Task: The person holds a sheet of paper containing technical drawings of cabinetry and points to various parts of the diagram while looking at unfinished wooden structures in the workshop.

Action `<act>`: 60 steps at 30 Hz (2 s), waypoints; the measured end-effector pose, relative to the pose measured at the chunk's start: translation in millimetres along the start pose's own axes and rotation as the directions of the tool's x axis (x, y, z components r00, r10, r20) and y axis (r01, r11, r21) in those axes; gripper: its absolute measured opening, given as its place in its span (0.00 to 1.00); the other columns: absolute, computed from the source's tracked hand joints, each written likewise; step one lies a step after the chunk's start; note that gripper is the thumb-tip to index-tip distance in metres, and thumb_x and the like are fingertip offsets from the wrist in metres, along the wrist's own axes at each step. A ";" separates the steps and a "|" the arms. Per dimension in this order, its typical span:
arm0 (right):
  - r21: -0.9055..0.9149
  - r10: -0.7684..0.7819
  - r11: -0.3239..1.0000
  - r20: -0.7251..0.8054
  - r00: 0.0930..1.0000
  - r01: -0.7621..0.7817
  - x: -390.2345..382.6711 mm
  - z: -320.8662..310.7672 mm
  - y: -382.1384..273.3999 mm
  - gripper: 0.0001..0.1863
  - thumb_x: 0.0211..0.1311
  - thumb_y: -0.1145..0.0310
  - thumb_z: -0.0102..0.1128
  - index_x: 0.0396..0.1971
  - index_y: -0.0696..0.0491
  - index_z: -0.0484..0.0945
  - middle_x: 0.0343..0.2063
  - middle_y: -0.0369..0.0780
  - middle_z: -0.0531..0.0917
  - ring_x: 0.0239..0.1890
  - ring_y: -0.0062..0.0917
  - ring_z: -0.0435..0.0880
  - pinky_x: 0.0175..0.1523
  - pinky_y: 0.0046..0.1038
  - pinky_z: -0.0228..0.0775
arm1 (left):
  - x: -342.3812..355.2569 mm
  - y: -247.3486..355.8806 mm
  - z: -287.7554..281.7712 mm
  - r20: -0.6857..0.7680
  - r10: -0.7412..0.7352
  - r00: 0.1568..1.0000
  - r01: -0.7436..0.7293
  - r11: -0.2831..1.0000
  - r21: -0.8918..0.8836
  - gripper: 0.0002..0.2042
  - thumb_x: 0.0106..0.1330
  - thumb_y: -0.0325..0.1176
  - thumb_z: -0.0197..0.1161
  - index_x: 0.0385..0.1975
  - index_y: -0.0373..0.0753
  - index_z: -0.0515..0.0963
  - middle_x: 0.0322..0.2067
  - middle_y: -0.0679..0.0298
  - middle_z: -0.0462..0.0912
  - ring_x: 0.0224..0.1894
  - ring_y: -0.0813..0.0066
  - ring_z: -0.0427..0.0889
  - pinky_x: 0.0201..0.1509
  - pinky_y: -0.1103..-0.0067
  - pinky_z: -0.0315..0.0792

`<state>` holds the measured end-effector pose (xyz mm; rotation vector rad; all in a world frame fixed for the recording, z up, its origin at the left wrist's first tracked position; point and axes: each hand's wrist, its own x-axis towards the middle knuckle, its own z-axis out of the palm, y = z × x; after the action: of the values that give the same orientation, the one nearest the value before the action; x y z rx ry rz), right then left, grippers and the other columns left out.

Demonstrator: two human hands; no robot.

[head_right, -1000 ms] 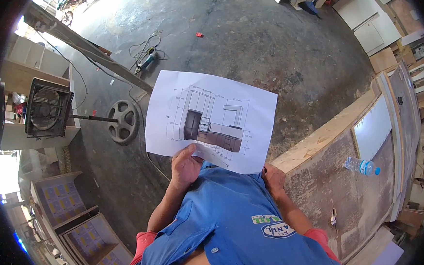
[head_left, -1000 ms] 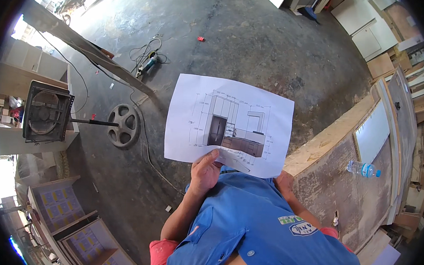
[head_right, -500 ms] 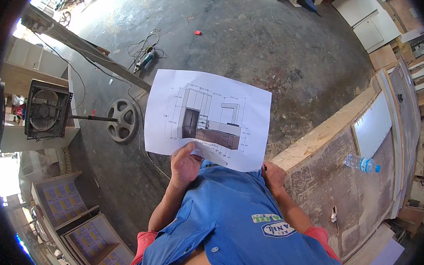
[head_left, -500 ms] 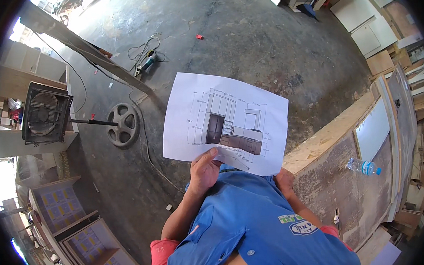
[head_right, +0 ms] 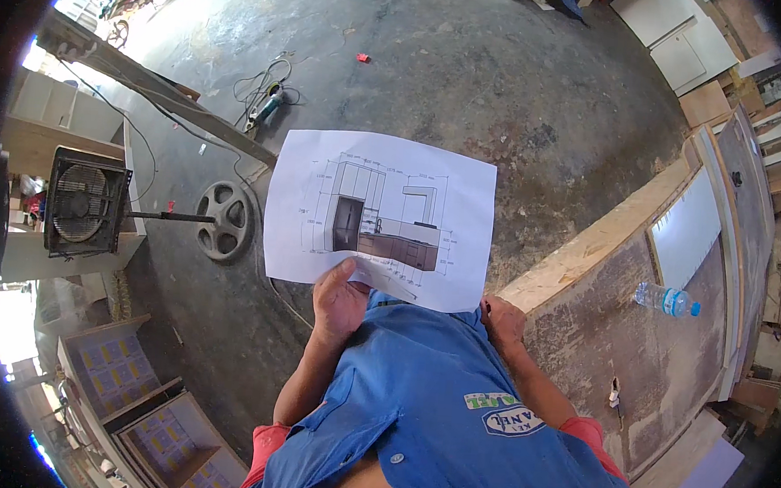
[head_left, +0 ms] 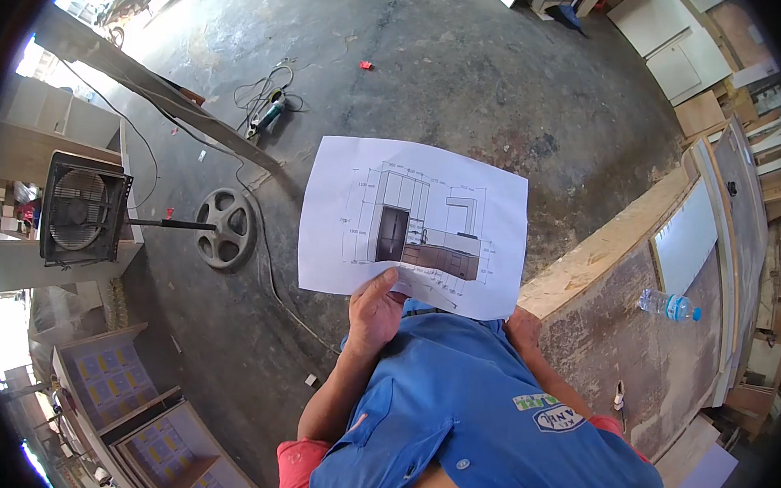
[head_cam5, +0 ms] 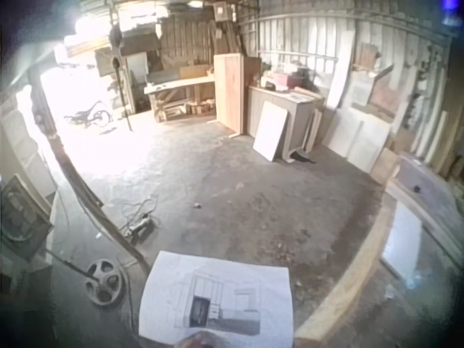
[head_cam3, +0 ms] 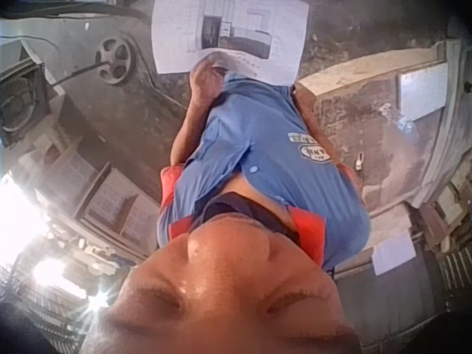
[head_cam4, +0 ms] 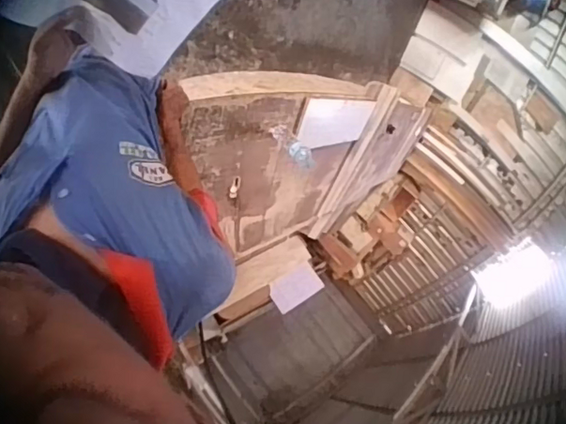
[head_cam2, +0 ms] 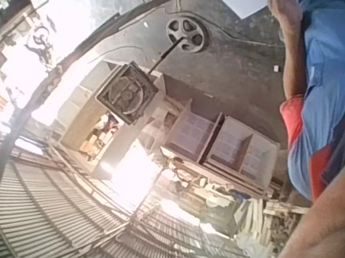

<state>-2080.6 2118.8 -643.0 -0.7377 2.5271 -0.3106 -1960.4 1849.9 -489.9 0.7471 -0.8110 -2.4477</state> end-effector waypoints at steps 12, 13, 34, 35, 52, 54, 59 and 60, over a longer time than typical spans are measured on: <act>0.056 -0.041 0.997 -0.032 0.999 0.043 -0.5 -4.5 -3.1 0.12 0.64 0.58 0.51 0.30 0.49 0.79 0.26 0.44 0.83 0.31 0.41 0.83 0.35 0.41 0.73 | -0.8 3.9 3.5 0.044 0.008 0.999 -0.009 1.000 0.007 0.17 0.66 0.34 0.55 0.50 0.30 0.70 0.47 0.56 0.78 0.51 0.63 0.78 0.55 0.67 0.72; 0.057 -0.041 0.997 -0.032 0.999 0.042 -0.8 -4.5 -3.3 0.12 0.64 0.58 0.51 0.30 0.49 0.79 0.26 0.44 0.83 0.31 0.41 0.83 0.35 0.41 0.73 | -0.7 3.4 3.0 0.043 0.009 0.999 -0.009 1.000 -0.004 0.17 0.66 0.34 0.55 0.50 0.30 0.70 0.47 0.56 0.78 0.51 0.63 0.78 0.55 0.67 0.72; 0.062 -0.029 0.998 -0.048 0.998 0.032 -0.4 -7.2 -4.3 0.15 0.64 0.56 0.52 0.26 0.51 0.78 0.27 0.46 0.83 0.32 0.44 0.82 0.36 0.43 0.73 | 0.7 1.7 3.6 0.025 0.028 0.999 -0.027 0.999 -0.033 0.15 0.67 0.31 0.54 0.50 0.29 0.71 0.46 0.54 0.79 0.48 0.62 0.80 0.53 0.67 0.73; 0.060 -0.028 0.998 -0.042 0.999 0.031 -0.7 -7.9 -4.6 0.15 0.64 0.56 0.52 0.26 0.51 0.78 0.27 0.46 0.83 0.32 0.44 0.82 0.36 0.43 0.72 | 0.6 2.3 3.9 0.025 0.028 0.999 -0.027 0.999 -0.032 0.15 0.67 0.31 0.54 0.50 0.29 0.71 0.46 0.54 0.79 0.48 0.62 0.80 0.53 0.67 0.73; 0.020 -0.050 0.999 -0.042 0.998 0.051 1.0 -4.8 0.8 0.13 0.63 0.57 0.52 0.28 0.50 0.77 0.25 0.45 0.82 0.30 0.44 0.82 0.34 0.43 0.71 | 2.8 -1.0 2.2 0.004 0.031 1.000 -0.030 0.999 -0.013 0.17 0.66 0.34 0.54 0.50 0.29 0.70 0.45 0.54 0.80 0.49 0.62 0.80 0.53 0.66 0.73; 0.062 -0.048 0.997 -0.042 0.998 0.050 1.9 -1.5 3.2 0.12 0.63 0.57 0.53 0.29 0.49 0.79 0.27 0.44 0.83 0.32 0.44 0.82 0.35 0.42 0.72 | 2.0 0.3 0.6 0.020 0.026 0.999 -0.026 1.000 -0.015 0.17 0.66 0.33 0.54 0.50 0.29 0.70 0.45 0.54 0.80 0.49 0.62 0.80 0.54 0.66 0.73; 0.261 -0.021 0.965 -0.010 1.000 0.023 15.7 9.5 7.7 0.13 0.60 0.57 0.56 0.38 0.48 0.82 0.29 0.46 0.84 0.33 0.40 0.84 0.38 0.37 0.74 | 3.7 -4.6 -0.9 0.012 0.065 0.998 -0.065 0.996 -0.059 0.17 0.66 0.32 0.53 0.51 0.29 0.70 0.45 0.54 0.80 0.50 0.62 0.79 0.54 0.66 0.73; 0.488 0.004 0.873 -0.007 1.000 0.000 26.1 17.9 11.8 0.14 0.59 0.57 0.57 0.40 0.48 0.83 0.29 0.47 0.84 0.33 0.37 0.85 0.40 0.36 0.74 | 3.7 -6.0 -2.0 0.034 0.055 0.998 -0.053 0.997 -0.051 0.16 0.66 0.32 0.53 0.51 0.29 0.70 0.45 0.54 0.80 0.50 0.62 0.79 0.55 0.66 0.72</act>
<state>-2095.9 2112.7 -672.5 -0.5268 2.3027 -0.9137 -1963.5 1851.3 -496.4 0.6568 -0.7701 -2.4299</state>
